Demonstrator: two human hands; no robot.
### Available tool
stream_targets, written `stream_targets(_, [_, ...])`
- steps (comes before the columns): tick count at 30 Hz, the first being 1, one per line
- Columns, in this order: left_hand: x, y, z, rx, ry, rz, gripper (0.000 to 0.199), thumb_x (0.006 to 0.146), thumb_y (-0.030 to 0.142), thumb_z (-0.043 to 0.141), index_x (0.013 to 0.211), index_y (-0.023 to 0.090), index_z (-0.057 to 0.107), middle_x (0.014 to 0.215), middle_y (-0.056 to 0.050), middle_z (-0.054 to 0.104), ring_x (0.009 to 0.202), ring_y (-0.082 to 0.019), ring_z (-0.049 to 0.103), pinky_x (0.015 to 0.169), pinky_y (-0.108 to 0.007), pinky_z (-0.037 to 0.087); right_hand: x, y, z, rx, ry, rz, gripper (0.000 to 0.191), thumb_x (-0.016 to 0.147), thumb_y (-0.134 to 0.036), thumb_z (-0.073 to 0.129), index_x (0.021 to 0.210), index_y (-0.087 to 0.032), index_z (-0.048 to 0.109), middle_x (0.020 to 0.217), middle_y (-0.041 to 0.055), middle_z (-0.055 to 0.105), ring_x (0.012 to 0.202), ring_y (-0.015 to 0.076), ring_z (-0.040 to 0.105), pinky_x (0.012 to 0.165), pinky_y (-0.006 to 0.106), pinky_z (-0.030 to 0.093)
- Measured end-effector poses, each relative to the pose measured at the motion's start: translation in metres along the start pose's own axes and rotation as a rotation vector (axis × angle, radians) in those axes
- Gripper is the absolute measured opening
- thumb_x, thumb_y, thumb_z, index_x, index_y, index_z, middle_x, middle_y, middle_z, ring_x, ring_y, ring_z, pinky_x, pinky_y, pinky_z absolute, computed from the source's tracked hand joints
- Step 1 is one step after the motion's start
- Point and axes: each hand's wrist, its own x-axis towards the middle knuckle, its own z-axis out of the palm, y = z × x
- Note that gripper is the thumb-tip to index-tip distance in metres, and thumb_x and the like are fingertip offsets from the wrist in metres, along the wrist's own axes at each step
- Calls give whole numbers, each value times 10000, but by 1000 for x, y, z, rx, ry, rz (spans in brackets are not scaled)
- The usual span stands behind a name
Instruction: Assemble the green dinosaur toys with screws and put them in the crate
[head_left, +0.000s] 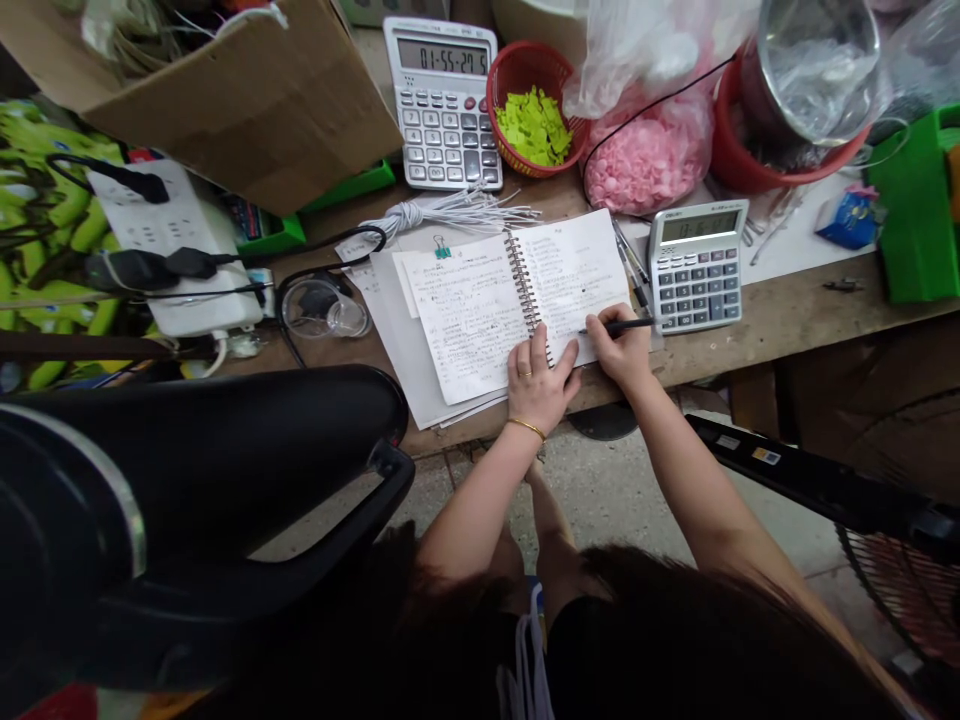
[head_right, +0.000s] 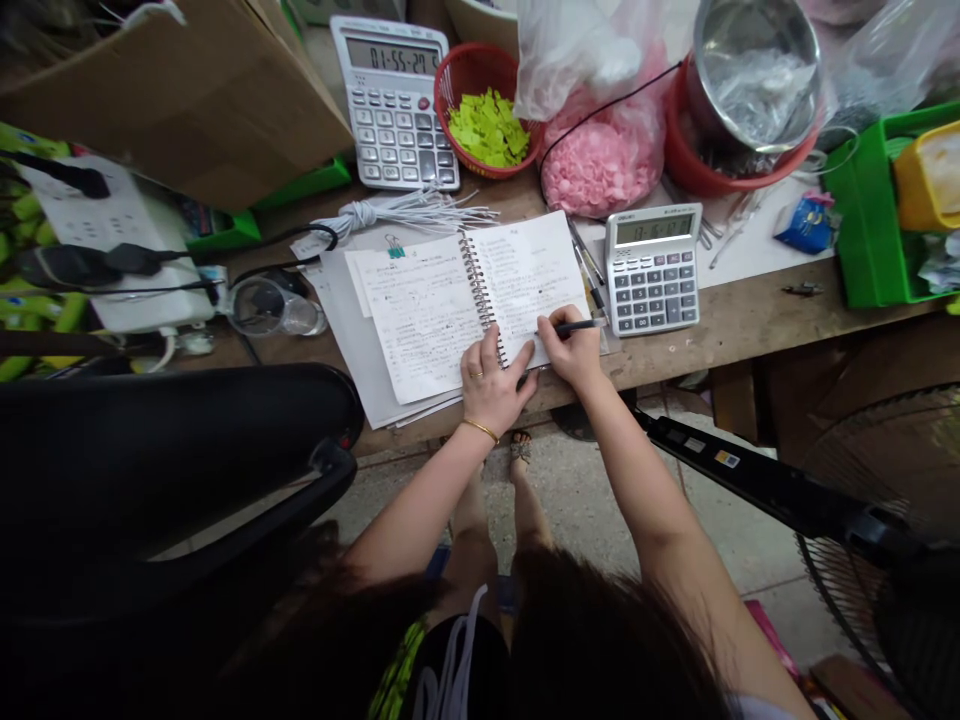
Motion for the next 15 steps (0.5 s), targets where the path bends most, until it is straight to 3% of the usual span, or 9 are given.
stream_targets(2, [-1,0,-1,3,8,-2,398,905,440,522,1285,364,612,1466,-145,430,1257,-334,423,1076,-542,323,2,-1,-5,43,37,123,336,838,-496,548,699,-205,452,607,-38,490,553,96,457,570,248,396])
stream_targets(5, [-1,0,-3,-25,4,1,389,894,426,544,1267,354,625,1465,-139,438,1259,-330,430,1072,-545,329,9,-6,-18,-127,44,306,348,868,-537,449,743,-213,432,640,-27,513,573,110,476,607,263,424])
stream_targets(9, [5,1,-8,-124,20,-7,436,883,397,550,1287,246,617,1433,-199,455,1276,-349,439,1058,-550,356,23,-23,-34,-383,-58,351,334,774,-531,572,788,-208,488,669,1,536,652,170,508,710,344,443])
stream_targets(12, [-3,11,-28,-177,28,-27,430,874,336,536,1248,145,629,1361,-234,510,1260,-340,472,1064,-540,370,31,-43,-39,-531,-190,407,341,768,-524,564,840,-190,560,710,58,579,751,254,579,782,439,460])
stream_targets(15, [-41,27,-61,-201,-1,27,363,870,322,508,1181,210,658,1308,-136,583,1219,-269,518,1091,-441,380,30,-71,-38,-646,-292,440,535,797,-588,484,1065,-138,592,905,177,648,954,368,620,857,534,459])
